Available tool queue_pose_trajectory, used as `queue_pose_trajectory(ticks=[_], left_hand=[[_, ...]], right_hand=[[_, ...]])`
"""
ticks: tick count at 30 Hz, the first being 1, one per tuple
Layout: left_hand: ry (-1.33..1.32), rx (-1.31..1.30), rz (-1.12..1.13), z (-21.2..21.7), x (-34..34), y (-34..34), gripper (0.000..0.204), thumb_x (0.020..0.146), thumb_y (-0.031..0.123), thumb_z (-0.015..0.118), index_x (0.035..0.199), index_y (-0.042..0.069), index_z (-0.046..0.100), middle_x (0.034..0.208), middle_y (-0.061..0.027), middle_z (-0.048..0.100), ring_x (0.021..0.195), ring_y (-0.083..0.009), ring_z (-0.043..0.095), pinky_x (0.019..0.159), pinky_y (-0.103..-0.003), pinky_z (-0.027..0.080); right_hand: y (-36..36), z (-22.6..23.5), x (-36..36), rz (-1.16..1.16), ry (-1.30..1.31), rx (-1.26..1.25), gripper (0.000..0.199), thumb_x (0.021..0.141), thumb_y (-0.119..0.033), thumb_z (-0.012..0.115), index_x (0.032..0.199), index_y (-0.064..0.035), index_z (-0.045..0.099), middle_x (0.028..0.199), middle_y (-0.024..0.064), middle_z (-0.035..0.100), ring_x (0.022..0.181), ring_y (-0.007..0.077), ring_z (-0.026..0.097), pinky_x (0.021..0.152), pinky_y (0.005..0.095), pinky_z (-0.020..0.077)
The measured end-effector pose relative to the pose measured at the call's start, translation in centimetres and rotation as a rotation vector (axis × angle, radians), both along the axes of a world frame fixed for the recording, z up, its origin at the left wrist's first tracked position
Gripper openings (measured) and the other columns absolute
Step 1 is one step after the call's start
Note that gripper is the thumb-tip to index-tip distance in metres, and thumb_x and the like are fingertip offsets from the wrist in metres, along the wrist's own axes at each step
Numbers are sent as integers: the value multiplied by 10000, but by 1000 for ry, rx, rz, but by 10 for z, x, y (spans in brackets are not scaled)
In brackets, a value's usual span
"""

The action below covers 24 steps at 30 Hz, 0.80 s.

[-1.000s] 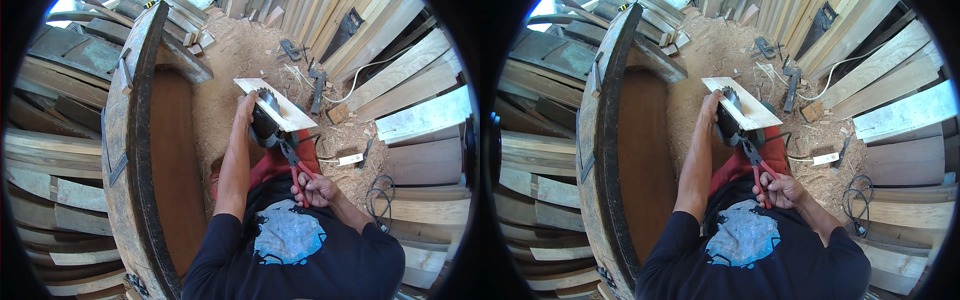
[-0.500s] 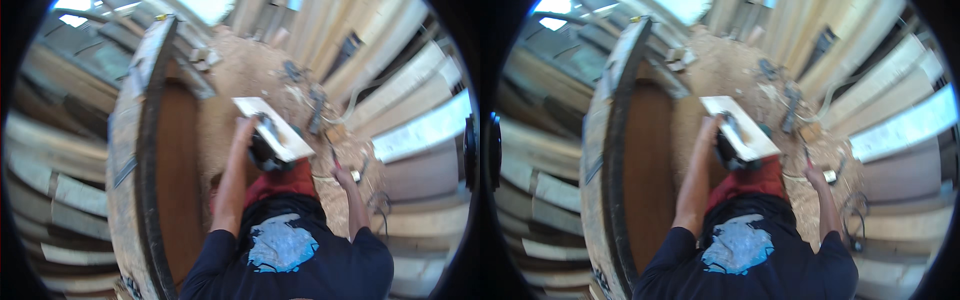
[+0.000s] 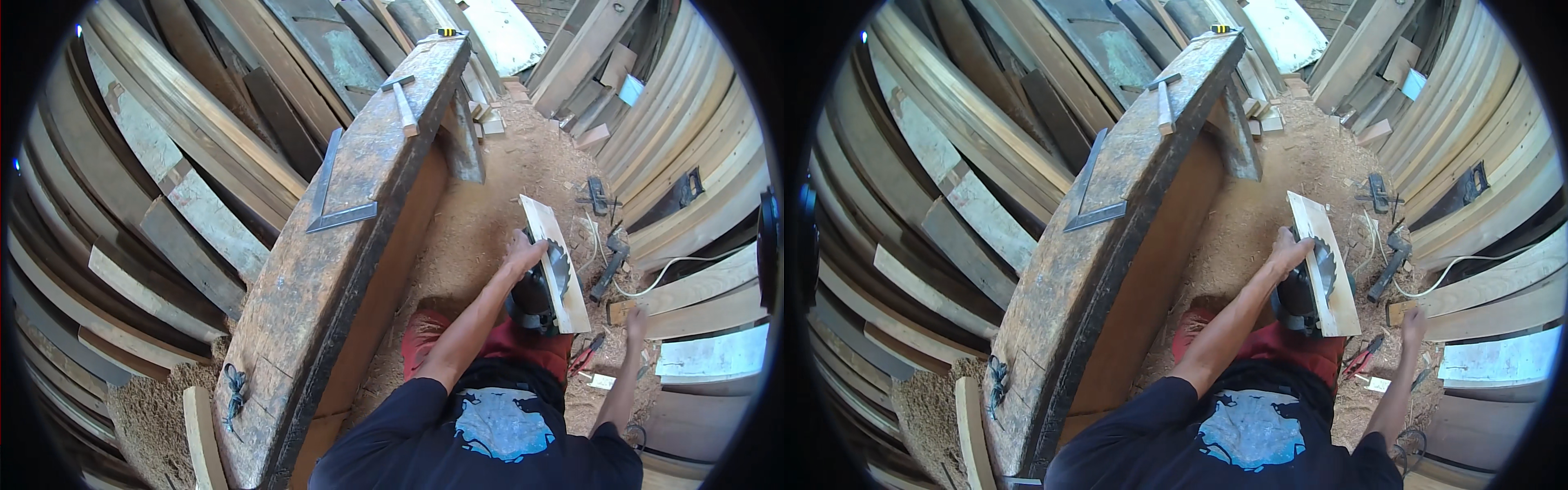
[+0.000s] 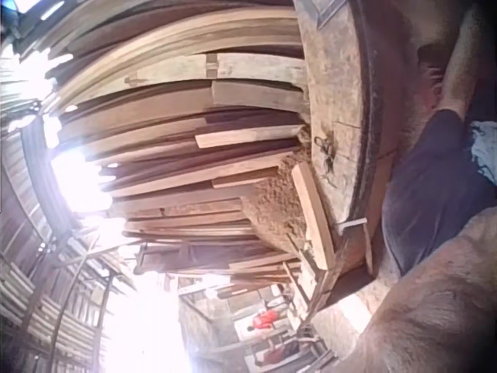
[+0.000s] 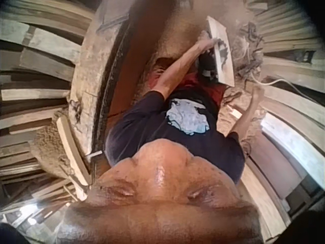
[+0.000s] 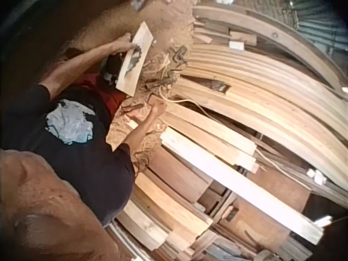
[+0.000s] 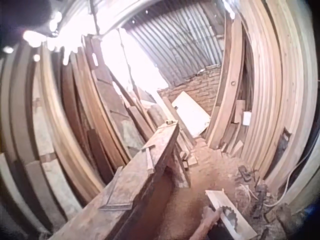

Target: The person aligns a wooden guide on a circular saw, checks its position with an L-square ruler, tests it against wooden boards, and removes the wooden guide to adjust the circular saw with pliers.

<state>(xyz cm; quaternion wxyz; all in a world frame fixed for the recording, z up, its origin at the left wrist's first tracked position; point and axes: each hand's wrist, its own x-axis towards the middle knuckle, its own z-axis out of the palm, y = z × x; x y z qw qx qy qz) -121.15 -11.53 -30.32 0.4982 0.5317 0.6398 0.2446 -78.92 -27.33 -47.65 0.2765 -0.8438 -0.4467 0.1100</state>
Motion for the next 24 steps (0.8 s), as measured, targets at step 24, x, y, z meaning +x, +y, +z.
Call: queue_pose_trajectory(ticks=[24], left_hand=[[166,328,16,-19,26,-22,751,688,404,758,1190,-59,447,1191,-306,539,1177,-457,491,969,-550,412]], right_hand=[[69,412,-529,1432,-559,702,364,757,-118,694,1079,7,581,1056,198,545,979,298,589,794,395,509]])
